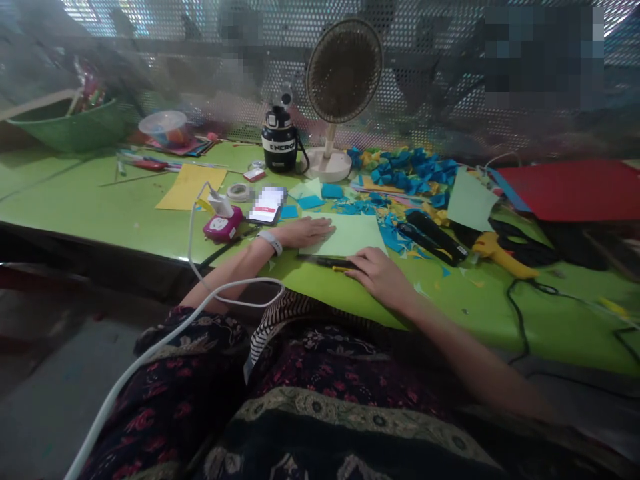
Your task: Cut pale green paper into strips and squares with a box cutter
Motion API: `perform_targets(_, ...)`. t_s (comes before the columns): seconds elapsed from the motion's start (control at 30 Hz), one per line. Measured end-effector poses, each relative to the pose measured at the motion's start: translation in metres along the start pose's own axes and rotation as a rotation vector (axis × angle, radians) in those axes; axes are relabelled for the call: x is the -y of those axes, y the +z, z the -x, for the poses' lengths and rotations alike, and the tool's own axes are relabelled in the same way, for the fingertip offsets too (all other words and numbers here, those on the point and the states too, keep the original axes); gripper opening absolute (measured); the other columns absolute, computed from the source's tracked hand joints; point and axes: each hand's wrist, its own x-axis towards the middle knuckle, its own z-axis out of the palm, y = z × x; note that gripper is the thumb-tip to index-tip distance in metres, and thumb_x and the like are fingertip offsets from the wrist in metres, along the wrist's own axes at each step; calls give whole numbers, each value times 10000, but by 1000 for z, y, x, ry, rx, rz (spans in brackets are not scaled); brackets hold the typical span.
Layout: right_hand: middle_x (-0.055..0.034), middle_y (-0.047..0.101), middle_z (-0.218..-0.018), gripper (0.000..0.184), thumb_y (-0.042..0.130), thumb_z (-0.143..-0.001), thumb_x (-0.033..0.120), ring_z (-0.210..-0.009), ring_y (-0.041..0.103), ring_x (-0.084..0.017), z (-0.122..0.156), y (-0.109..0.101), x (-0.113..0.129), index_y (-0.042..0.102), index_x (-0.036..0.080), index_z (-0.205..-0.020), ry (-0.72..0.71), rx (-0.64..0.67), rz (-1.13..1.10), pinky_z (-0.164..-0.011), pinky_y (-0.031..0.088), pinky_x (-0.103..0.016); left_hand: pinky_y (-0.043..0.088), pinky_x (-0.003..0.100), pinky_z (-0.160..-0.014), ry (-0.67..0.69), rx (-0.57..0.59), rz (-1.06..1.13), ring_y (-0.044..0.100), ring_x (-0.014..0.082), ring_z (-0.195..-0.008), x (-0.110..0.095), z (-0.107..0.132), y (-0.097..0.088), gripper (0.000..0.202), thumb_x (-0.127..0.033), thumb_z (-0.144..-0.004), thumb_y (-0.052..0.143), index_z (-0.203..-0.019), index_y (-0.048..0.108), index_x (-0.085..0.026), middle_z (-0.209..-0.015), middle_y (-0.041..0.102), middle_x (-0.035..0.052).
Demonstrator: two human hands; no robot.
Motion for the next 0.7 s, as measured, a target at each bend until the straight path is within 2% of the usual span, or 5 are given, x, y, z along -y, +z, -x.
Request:
perform_targets(0.17, -141, 687, -1083, 306, 572, -1020, 355, -1003, 629, -291, 8, -10, 11, 734, 216, -1240, -74, 42, -98, -881, 552, -460, 128, 463, -1294, 12, -53, 32, 171, 239, -1616, 0, 4, 3, 553, -379, -1098, 345, -1636, 339, -253, -1732, 228, 85)
perform_targets(0.27, -134, 692, -1104, 329, 551, -1032, 389, -1028, 635, -284, 4, -33, -4, 732, 233, -1257, -46, 11, -99, -916, 540, -454, 117, 471, -1295, 10, -96, 40, 195, 256, -1610, -3, 8, 5, 622, -525, -1069, 389, -1629, 357, -256, -1724, 249, 85)
perform_targets(0.43, -139, 712, -1155, 363, 587, -1000, 440, -1088, 629, -311, -27, -86, -91, 760, 218, -1230, 213, -116, 87, -957, 496, -458, 100, 469, -1304, -14, -115, 26, 222, 317, -1599, -11, 16, 3, 1012, -798, -834, 626, -1642, 337, -261, -1722, 231, 99)
perform_targets(0.57, -152, 762, -1055, 356, 611, -966, 374, -990, 650, -292, -70, -105, -161, 793, 126, -1145, 459, 107, 261, -818, 463, -360, 102, 449, -1307, -11, -117, 32, 235, 312, -1596, -16, 19, 0, 1071, -844, -799, 622, -1639, 345, -242, -1718, 244, 96)
perform_targets(0.7, -146, 778, -1090, 373, 606, -966, 395, -929, 659, -259, -104, -94, -189, 799, 126, -1137, 606, 240, 361, -724, 420, -315, 81, 457, -1311, 3, -123, 32, 237, 307, -1597, -19, 23, 0, 1064, -857, -797, 614, -1632, 363, -247, -1718, 247, 84)
